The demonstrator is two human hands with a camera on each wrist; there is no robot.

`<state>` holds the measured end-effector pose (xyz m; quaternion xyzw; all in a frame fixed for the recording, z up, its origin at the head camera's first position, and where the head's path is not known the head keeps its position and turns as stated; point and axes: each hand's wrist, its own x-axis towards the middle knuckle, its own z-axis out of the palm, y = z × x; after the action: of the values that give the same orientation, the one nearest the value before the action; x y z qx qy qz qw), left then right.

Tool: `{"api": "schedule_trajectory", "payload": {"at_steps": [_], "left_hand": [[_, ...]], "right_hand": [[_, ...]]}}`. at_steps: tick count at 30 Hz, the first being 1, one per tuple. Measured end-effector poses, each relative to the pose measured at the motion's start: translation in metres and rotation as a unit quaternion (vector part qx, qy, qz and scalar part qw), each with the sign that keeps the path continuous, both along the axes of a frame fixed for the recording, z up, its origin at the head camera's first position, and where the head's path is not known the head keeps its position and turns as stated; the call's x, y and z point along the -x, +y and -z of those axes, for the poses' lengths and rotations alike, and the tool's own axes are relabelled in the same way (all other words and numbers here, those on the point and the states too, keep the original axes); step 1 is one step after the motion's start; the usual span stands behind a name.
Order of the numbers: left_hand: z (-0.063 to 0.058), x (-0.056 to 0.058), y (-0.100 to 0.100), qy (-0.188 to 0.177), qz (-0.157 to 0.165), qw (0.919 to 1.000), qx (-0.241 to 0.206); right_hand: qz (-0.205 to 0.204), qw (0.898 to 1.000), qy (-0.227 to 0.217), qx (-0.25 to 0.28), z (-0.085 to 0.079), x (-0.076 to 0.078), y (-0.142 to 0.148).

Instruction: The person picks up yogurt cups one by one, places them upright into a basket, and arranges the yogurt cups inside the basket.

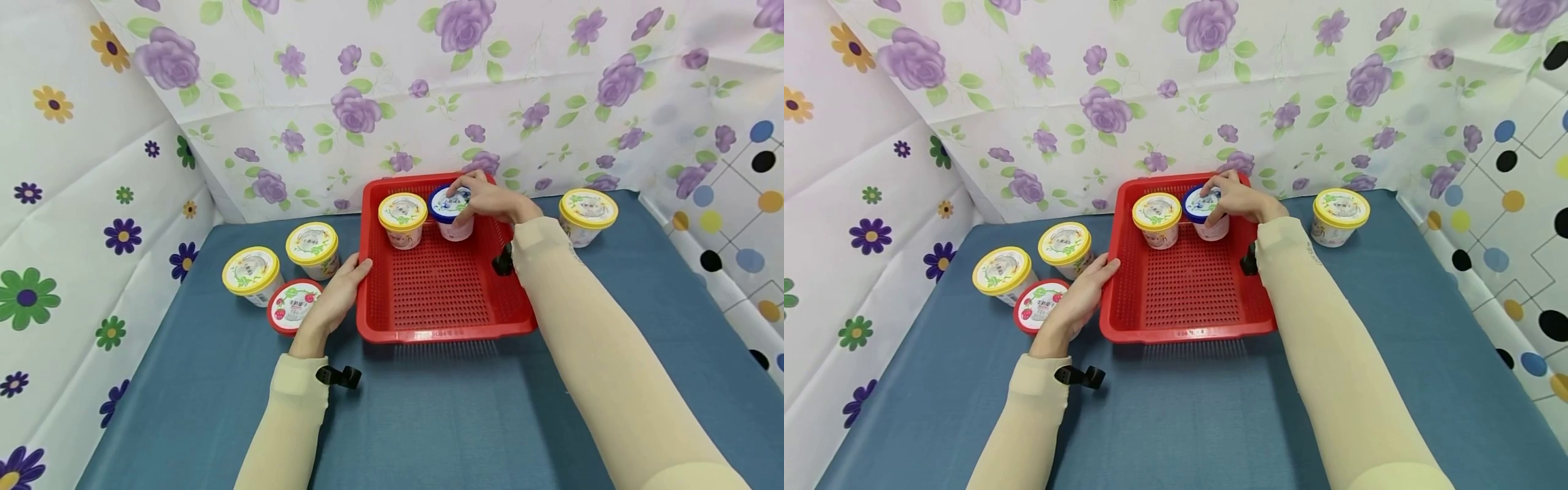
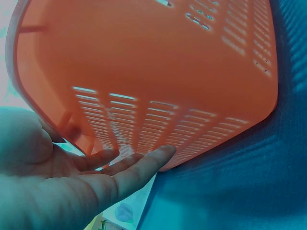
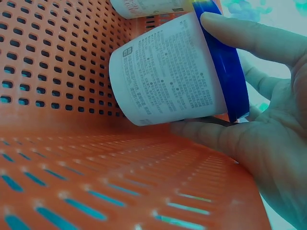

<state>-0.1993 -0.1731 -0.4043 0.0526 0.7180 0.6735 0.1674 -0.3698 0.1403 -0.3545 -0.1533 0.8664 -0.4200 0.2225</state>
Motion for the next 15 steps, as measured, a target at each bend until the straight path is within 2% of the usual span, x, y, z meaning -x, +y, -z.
{"api": "schedule_trajectory", "payload": {"at_steps": [15], "left_hand": [[-0.0006,-0.0006,0.0007,0.002,-0.002,1.0,0.004]], "right_hand": [[-0.003,1.0,-0.004,-0.027,-0.0012,-0.0021,-0.0044]]}}
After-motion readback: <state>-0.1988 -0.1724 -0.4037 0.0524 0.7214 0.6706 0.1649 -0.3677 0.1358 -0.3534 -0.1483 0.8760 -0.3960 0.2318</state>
